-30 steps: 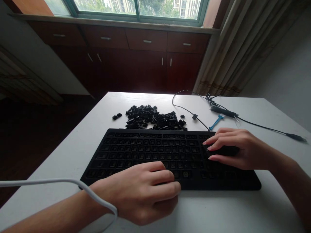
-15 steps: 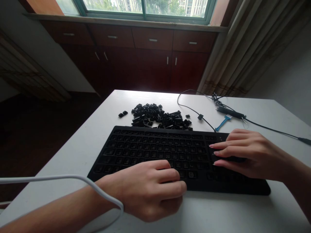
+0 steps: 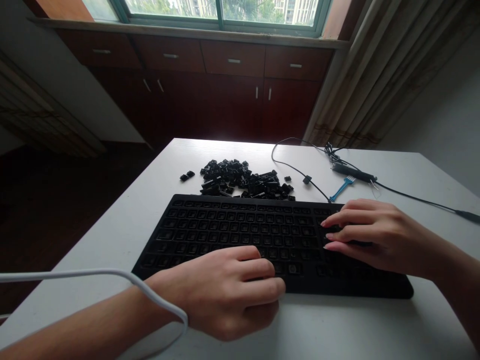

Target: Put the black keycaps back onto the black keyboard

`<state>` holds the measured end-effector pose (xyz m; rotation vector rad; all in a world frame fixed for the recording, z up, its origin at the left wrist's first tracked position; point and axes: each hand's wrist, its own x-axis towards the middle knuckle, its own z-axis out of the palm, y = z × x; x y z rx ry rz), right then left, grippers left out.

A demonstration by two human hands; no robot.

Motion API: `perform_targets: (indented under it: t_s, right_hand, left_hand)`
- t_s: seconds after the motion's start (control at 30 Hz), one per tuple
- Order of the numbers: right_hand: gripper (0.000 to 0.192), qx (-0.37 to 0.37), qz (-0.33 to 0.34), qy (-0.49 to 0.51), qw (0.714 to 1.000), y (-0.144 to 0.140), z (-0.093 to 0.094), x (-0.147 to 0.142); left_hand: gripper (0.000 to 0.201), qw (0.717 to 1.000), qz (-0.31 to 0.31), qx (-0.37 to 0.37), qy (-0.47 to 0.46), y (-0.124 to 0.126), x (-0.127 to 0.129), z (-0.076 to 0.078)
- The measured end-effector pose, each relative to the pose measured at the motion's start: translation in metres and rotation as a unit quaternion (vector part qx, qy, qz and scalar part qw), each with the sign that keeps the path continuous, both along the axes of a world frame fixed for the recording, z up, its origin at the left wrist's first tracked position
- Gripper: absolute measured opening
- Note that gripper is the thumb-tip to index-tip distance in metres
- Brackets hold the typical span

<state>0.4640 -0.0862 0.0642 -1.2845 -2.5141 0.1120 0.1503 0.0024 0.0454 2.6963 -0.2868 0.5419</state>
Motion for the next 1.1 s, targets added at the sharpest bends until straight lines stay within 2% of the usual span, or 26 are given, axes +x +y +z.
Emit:
perform_targets:
  t_s: [0.43,0.83,1.1]
  right_hand:
    - [0.007,-0.023,-0.008,0.013,1.000,0.001,0.002,-0.001]
    - [0.014,0.053,-0.008,-0.055,0.997,-0.010,0.005,-0.020]
    - [0.020,-0.026,-0.029,-0.009,0.999,-0.009,0.012,-0.017]
  left_hand:
    - [0.019,1.000,0.003,0.007,-0.003,0.000,0.000,0.003]
    - [0.020,1.000,0.011,-0.004,0.000,-0.001,0.000,0.002]
    - [0.020,1.000,0.003,-0.004,-0.001,-0.001,0.000,0.002]
